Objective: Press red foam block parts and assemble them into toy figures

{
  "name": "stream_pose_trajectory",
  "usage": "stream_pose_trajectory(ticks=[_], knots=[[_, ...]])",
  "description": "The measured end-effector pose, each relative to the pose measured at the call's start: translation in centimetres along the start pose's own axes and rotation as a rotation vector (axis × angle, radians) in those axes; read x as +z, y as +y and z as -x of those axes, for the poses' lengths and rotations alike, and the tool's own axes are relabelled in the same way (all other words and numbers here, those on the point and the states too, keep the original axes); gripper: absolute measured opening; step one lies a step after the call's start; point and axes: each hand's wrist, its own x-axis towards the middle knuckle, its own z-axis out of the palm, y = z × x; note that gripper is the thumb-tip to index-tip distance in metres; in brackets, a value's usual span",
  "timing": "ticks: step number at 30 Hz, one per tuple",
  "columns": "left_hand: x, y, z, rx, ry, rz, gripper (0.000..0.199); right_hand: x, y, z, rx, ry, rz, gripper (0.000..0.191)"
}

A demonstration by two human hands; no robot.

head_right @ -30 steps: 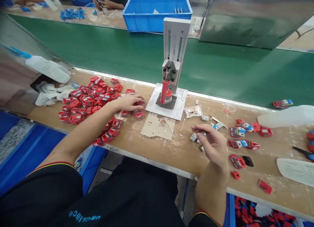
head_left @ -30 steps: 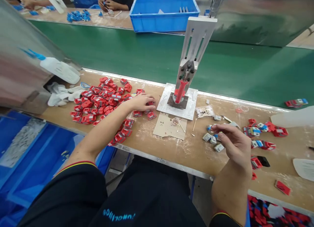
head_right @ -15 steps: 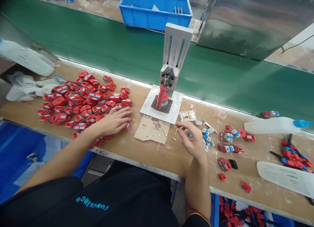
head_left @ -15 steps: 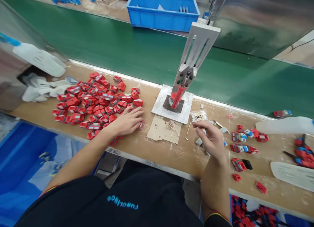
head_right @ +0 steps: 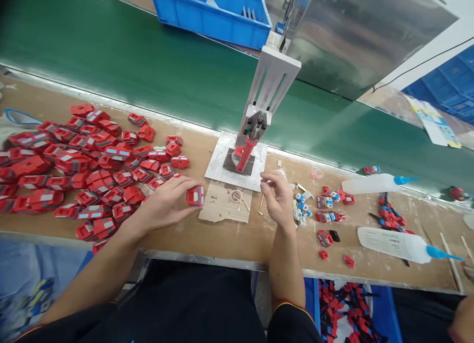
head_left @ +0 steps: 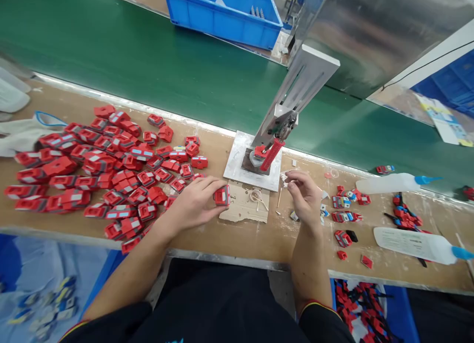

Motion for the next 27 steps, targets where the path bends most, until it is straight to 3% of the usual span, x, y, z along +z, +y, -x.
stream_pose_trajectory(ticks=[4,7,10,14,17,23,27], knots=[[0.5,0.8,-3.0,-0.098,0.141,0.235,0.045,1.6,0.4,1.3,0.000,0.044,-0.028,0.016],[2.0,0.5,-4.3,-0.198,0.219,0.566,0.051,1.6,1.0,2.3,-0.002,0.073,0.009,0.017],[3.8,0.1,-4.6,-0.270,0.257,0.828,0.059,0.5,1.1,2.8,-0.015,-0.099,0.118,0.016],[5.7,-0.4,-4.2,-0.349,0.270,0.951,0.066,-0.5,0.7,3.0,-0.031,-0.424,0.226,0.020],[6.4,-0.4,-3.8,-0.387,0.225,0.976,0.066,0.1,1.0,3.2,-0.046,-0.518,0.262,0.014],[7.5,0.2,-3.3,-0.434,0.176,0.989,0.054,2.8,2.0,2.7,-0.077,-0.402,0.308,0.014],[7.7,0.8,-3.1,-0.386,0.164,0.998,0.046,4.1,2.2,2.6,-0.078,-0.335,0.241,0.012]])
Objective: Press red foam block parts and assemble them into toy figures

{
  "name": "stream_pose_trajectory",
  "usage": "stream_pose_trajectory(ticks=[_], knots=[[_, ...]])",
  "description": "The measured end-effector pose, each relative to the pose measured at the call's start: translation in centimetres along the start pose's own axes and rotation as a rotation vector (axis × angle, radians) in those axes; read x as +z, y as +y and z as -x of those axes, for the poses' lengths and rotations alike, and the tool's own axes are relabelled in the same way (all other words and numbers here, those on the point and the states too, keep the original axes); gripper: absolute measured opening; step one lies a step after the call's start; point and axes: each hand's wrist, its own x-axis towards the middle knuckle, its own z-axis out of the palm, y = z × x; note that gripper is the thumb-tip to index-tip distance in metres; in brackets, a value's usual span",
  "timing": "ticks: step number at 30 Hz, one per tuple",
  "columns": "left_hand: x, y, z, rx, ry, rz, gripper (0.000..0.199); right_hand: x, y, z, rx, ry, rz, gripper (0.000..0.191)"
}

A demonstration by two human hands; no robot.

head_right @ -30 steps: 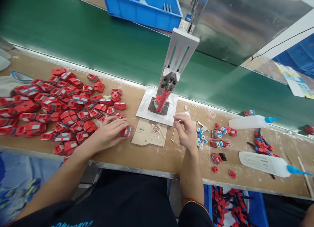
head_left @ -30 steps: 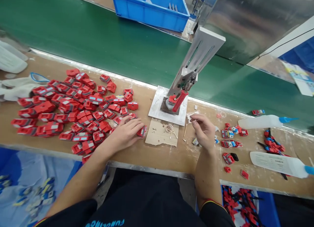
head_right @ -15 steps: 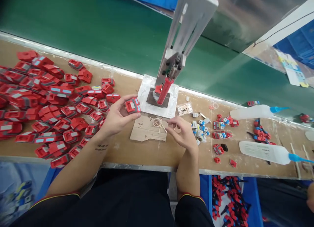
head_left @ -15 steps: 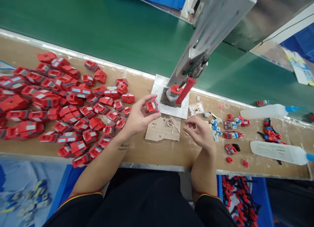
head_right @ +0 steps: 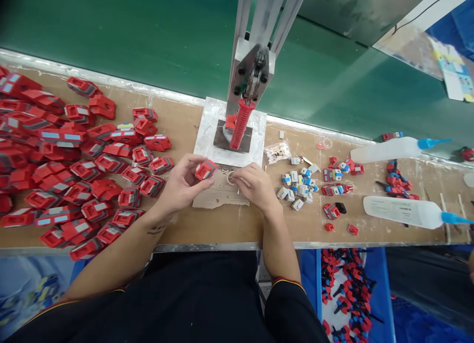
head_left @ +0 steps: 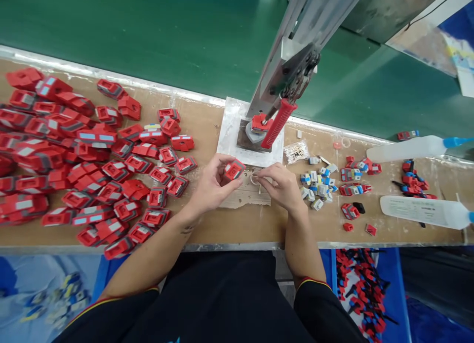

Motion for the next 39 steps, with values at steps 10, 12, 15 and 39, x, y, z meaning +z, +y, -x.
stream_pose_trajectory(ticks=[10,12,15,39], knots=[[0.3,0.6,0.6,0.062,0.023,-0.060,0.034,-1.9,-1.8,0.7,0.067,0.537,-0.289,0.013],[0.3,0.6,0.8,0.099,0.025,-0.129,0.031,-1.7,-3.0,0.3,0.022,0.641,-0.379,0.015],[0.4,0.5,1.0,0.153,0.037,-0.190,0.031,-0.4,-4.4,0.0,0.001,0.629,-0.437,0.018],[0.9,1.0,1.4,0.251,0.020,-0.275,0.025,1.8,-4.6,-0.1,-0.038,0.578,-0.424,0.011]])
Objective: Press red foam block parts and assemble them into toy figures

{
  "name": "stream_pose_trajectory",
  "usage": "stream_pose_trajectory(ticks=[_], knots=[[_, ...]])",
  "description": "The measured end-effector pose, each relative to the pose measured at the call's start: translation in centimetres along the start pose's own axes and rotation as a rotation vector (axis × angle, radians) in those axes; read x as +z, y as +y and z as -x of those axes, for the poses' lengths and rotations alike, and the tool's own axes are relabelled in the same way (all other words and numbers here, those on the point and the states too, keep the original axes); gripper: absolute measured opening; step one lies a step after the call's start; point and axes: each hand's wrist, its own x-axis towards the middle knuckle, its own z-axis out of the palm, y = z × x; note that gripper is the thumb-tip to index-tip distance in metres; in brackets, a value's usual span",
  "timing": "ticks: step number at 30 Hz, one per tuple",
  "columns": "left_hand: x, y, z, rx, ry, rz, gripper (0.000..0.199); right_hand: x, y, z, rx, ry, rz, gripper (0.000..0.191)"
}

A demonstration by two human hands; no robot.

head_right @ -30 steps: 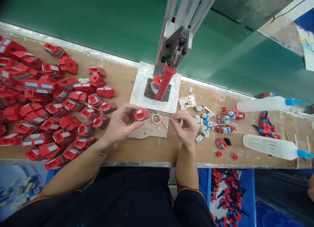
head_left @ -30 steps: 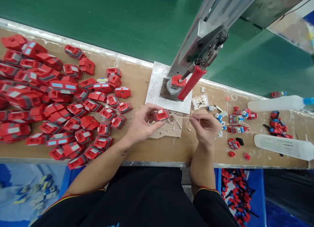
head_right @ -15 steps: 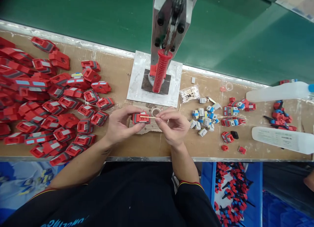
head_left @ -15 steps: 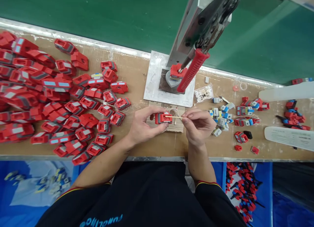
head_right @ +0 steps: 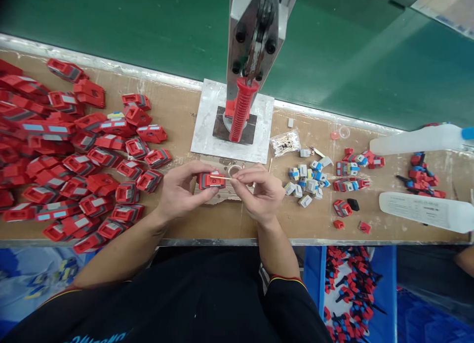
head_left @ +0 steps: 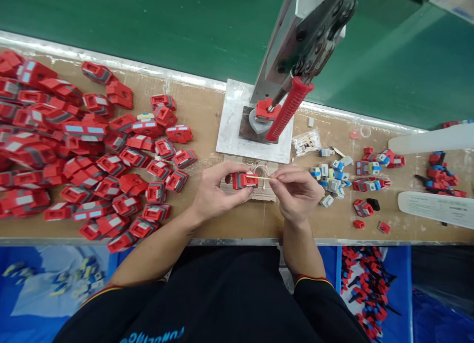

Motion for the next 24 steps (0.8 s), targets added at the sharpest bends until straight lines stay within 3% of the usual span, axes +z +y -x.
stream_pose_trajectory(ticks=[10,15,17,21,24], knots=[[-0.3,0.0,-0.4,0.067,0.041,-0.035,0.021,-1.1,0.2,-0.1,-0.039,-0.009,0.079,0.014],[-0.5,-0.3,-0.5,0.029,0.061,-0.048,0.020,-2.9,0.6,-0.4,-0.016,0.030,0.076,0.013],[-0.5,-0.4,-0.4,0.003,0.073,-0.057,0.022,-3.7,1.0,-0.4,0.027,-0.053,0.168,0.012],[-0.5,-0.6,-0.4,-0.038,0.066,-0.068,0.023,-3.9,2.1,-0.4,0.071,-0.342,0.418,0.014],[-0.5,-0.5,-0.5,-0.034,0.058,-0.069,0.025,-3.1,2.8,-0.3,0.037,-0.424,0.475,0.017]])
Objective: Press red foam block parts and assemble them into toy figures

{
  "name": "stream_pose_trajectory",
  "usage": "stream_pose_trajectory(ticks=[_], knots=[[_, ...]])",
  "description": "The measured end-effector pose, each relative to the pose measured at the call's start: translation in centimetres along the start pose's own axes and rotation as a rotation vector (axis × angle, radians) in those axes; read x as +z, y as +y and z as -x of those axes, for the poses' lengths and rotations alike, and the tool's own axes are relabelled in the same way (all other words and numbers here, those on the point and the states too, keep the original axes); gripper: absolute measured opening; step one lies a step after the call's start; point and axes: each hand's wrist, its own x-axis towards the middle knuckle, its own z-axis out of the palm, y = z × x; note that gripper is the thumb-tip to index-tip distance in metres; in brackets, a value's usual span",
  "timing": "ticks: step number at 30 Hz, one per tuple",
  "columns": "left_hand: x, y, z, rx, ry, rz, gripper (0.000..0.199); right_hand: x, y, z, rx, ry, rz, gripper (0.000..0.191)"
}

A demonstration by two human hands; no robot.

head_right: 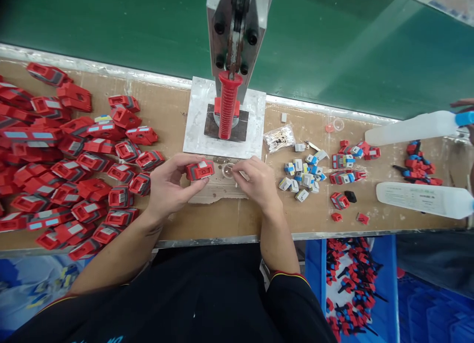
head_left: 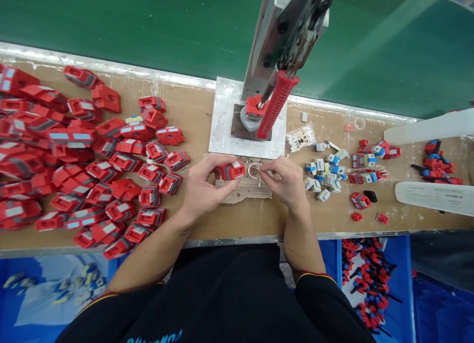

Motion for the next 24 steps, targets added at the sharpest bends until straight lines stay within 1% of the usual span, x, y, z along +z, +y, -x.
stream_pose_trajectory(ticks=[3,4,5,6,8,10,12,14,17,24], knots=[[0.0,0.1,0.0,-0.004,0.001,-0.004,0.027,0.0,0.0,-0.1,0.003,-0.064,-0.042,0.016],[0.0,0.0,0.0,-0.009,0.003,-0.005,0.027,-0.3,0.0,-0.1,0.009,-0.066,-0.061,0.015],[0.0,0.0,0.0,-0.013,0.003,-0.004,0.027,-0.6,0.0,0.0,0.016,-0.042,-0.086,0.015],[0.0,0.0,0.0,-0.017,0.003,-0.001,0.028,-1.0,-0.1,0.1,0.022,0.013,-0.121,0.015],[0.1,-0.1,0.1,-0.026,-0.004,0.012,0.030,-1.5,-0.4,0.3,0.028,0.178,-0.235,0.015],[0.1,-0.1,0.2,-0.030,-0.018,0.029,0.032,-1.5,-1.0,0.3,0.021,0.334,-0.381,0.014],[0.2,0.0,0.2,-0.035,-0.036,0.042,0.032,-0.9,-1.7,0.1,0.001,0.407,-0.499,0.013],[0.2,0.1,0.2,-0.039,-0.052,0.049,0.031,-0.2,-2.2,-0.1,-0.008,0.400,-0.563,0.012],[0.3,0.1,0.2,-0.039,-0.057,0.060,0.030,0.6,-2.7,-0.2,-0.001,0.343,-0.592,0.012],[0.4,0.1,0.2,-0.041,-0.049,0.073,0.029,0.9,-3.0,-0.2,0.017,0.275,-0.520,0.012]])
